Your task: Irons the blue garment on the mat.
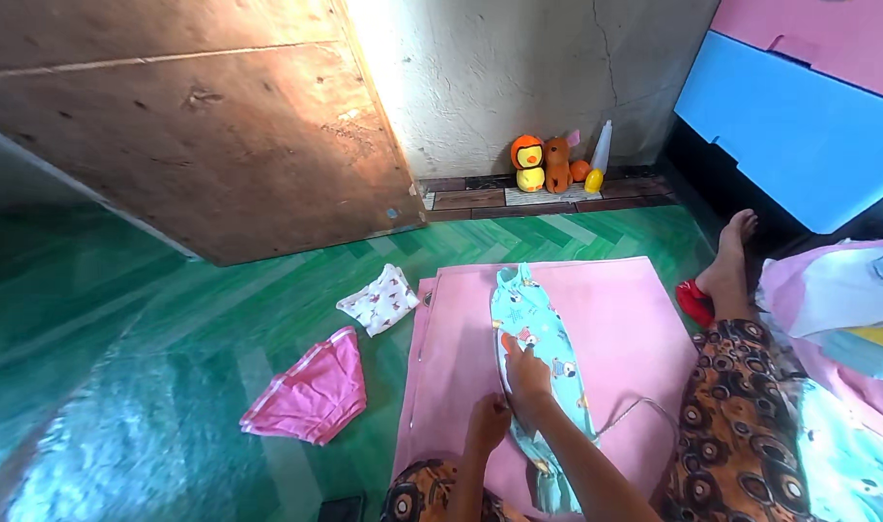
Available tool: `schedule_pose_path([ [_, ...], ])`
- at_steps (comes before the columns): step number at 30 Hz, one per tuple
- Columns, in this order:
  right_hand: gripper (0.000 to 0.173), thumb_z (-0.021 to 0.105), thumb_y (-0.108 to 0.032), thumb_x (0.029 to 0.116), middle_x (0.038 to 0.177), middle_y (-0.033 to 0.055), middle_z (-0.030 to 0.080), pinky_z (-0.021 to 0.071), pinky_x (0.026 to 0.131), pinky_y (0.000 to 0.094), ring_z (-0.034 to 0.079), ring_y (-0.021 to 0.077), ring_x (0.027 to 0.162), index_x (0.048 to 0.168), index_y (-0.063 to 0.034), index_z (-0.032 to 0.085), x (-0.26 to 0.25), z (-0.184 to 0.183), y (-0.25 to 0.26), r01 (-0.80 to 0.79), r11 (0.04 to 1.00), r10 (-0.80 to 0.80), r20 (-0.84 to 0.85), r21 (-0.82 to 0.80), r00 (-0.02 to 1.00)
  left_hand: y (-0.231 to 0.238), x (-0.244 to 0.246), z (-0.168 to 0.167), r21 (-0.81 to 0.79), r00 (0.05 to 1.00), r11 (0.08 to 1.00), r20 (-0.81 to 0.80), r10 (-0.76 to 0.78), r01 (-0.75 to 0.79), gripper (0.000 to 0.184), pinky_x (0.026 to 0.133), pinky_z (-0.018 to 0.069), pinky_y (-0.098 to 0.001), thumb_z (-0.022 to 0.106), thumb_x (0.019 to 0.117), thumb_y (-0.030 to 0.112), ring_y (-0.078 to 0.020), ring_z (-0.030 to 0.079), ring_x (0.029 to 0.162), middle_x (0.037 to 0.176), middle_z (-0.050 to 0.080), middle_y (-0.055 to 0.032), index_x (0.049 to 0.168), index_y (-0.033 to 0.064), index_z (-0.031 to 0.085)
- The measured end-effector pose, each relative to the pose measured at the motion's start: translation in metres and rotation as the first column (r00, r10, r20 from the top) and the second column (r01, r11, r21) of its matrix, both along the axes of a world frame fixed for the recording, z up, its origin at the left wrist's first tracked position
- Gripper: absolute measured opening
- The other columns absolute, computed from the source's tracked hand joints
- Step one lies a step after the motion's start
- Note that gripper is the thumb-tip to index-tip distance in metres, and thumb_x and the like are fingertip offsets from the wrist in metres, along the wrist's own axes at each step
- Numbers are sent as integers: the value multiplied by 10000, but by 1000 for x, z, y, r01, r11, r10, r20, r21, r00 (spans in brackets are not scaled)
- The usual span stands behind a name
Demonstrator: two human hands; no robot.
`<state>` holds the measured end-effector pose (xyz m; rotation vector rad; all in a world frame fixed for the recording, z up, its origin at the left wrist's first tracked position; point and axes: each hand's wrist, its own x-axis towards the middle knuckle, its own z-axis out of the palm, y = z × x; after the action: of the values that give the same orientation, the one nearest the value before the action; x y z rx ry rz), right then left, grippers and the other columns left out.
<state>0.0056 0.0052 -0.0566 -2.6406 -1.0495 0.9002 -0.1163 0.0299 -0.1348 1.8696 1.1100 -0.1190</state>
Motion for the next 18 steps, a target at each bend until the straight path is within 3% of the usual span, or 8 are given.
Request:
schedule_pose_path([
  [8, 519, 409, -313, 1118, 1395, 229, 600, 547, 952, 552, 663, 409, 1177, 1627, -281, 315, 29, 7, 19, 36, 999, -36, -6, -3, 999, 1, -1, -1, 7, 1000, 1000, 30, -6, 6, 211, 927, 536, -454, 611, 974, 100, -291, 681, 991, 1057, 698, -207, 1089, -59, 688],
  [14, 525, 405, -313, 1118, 1392, 224, 603, 539, 955, 557, 656, 408, 1186, 1633, -292, 301, 55, 3, 25, 72, 997, -72, -4, 3, 997, 1, 0, -1, 16, 1000, 1000, 7, -2, 2, 220, 904, 543, -453, 622, 974, 140, -282, 687, 955, 1020, 705, -190, 1072, -43, 695],
  [18, 510, 395, -303, 1122, 1379, 235, 609, 537, 958, 555, 657, 414, 1182, 1624, -247, 323, 72, 1, 25, 88, 996, -88, 8, 26, 996, 2, 1, 0, 33, 1000, 999, -9, -21, 22, 242, 891, 539, -471, 623, 980, 158, -299, 680, 941, 994, 697, -200, 1075, -54, 690],
])
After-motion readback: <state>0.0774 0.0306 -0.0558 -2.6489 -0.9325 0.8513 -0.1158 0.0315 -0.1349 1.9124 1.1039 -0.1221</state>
